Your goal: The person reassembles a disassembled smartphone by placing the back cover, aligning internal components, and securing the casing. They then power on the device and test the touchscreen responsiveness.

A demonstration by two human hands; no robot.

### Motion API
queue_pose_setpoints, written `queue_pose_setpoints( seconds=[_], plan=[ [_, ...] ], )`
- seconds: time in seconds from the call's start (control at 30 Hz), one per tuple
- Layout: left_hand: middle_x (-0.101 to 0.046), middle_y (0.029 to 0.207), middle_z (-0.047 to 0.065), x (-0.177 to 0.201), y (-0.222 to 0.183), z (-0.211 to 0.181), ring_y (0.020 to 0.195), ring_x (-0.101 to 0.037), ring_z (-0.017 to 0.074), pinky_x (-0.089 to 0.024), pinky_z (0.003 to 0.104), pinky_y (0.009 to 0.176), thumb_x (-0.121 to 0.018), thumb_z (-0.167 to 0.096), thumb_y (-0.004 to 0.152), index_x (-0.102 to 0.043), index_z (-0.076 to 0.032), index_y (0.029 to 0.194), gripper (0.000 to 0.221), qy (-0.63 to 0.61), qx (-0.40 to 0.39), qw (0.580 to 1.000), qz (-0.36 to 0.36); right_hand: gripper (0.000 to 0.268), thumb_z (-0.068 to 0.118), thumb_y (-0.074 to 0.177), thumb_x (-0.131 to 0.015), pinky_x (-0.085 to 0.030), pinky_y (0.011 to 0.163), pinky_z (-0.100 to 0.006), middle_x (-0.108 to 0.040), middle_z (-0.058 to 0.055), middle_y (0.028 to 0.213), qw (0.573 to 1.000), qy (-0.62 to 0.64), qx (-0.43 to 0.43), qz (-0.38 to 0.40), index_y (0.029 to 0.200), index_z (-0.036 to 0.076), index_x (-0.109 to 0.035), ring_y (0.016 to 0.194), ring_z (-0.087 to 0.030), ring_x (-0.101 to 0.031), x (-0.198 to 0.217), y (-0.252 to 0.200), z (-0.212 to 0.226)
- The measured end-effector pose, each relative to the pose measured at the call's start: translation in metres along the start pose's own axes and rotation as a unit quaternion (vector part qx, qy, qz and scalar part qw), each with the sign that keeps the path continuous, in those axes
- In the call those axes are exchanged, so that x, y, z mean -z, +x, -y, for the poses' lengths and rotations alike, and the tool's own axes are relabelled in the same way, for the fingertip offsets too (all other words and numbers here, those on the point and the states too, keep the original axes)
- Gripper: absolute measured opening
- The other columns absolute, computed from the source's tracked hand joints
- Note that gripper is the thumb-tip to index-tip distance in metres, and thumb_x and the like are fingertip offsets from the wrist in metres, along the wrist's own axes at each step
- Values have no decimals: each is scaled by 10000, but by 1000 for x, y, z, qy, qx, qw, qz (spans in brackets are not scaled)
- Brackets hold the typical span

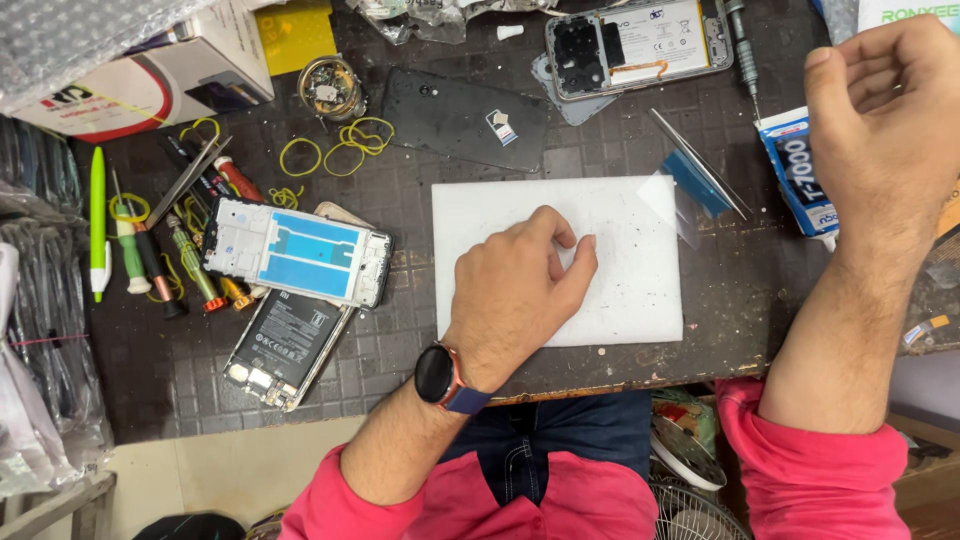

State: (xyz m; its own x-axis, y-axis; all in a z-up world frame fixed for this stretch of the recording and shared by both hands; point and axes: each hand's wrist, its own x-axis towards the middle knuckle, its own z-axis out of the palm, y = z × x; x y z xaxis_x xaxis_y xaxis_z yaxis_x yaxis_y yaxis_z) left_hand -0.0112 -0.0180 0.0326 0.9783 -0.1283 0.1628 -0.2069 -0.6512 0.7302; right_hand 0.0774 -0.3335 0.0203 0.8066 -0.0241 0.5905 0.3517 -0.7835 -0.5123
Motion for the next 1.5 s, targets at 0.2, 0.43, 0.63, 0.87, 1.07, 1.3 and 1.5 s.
queue_pose_setpoints(
  seconds=[0.2, 0.43, 0.63, 0.87, 1.07, 1.3, 1.5],
  plan=[
    [-668, 615, -9, -5, -10, -3, 527, -679, 222, -513, 397, 489, -691, -321, 918, -650, -114, 895, 213, 1, 28, 1000, -3, 61, -22, 1082, -671, -567, 792, -169, -699, -63, 975, 998, -24, 53, 2, 1041, -35, -629, 866, -62, -666, -2, 1, 2],
    [-674, 667, -9, -10, -18, -6, 557, -677, 219, -505, 389, 479, -706, -298, 920, -634, -105, 935, 206, 3, 20, 999, -38, 97, -34, 1059, -695, -541, 743, -164, -706, -65, 933, 997, -19, 66, 28, 990, -47, -628, 815, -59, -671, -1, 5, 13],
    [-657, 743, 17, -13, -30, -9, 561, -662, 205, -491, 363, 454, -715, -258, 922, -615, -84, 995, 213, 25, -15, 998, -49, 73, -45, 1044, -676, -540, 748, -164, -713, -71, 927, 997, 0, 66, 31, 989, -60, -631, 807, -62, -672, -1, 5, 14],
    [-633, 728, -20, -6, -42, -14, 646, -658, 162, -497, 330, 549, -739, -180, 921, -656, -123, 936, 101, -26, -80, 995, -55, 74, -87, 1035, -687, -544, 745, -175, -713, -86, 937, 994, 20, 103, 22, 981, -71, -639, 809, -77, -683, -3, 9, 25],
    [-613, 798, 14, 5, -49, -14, 726, -610, 202, -494, 351, 625, -769, -118, 896, -667, -109, 944, 113, -2, -136, 982, -129, 105, -69, 1017, -767, -535, 709, -221, -685, -101, 909, 988, -8, 154, 28, 967, -64, -674, 784, -108, -680, -13, 13, 53],
    [-645, 983, 54, 7, -52, 6, 880, -602, 249, -482, 378, 775, -773, -120, 882, -665, -85, 1025, 183, 77, -142, 979, -124, 131, 100, 1050, -806, -507, 641, -235, -663, -67, 913, 979, 11, 132, 157, 1008, 18, -714, 735, -105, -656, -23, 8, 86],
    [-644, 975, 38, 2, -54, 9, 917, -603, 248, -479, 389, 789, -769, -122, 875, -656, -92, 1008, 177, 91, -160, 975, -127, 139, 157, 917, -789, -560, 673, -334, -665, -48, 940, 937, 39, 239, 253, 1029, 97, -734, 822, -214, -679, -43, -1, 123]
  ],
)
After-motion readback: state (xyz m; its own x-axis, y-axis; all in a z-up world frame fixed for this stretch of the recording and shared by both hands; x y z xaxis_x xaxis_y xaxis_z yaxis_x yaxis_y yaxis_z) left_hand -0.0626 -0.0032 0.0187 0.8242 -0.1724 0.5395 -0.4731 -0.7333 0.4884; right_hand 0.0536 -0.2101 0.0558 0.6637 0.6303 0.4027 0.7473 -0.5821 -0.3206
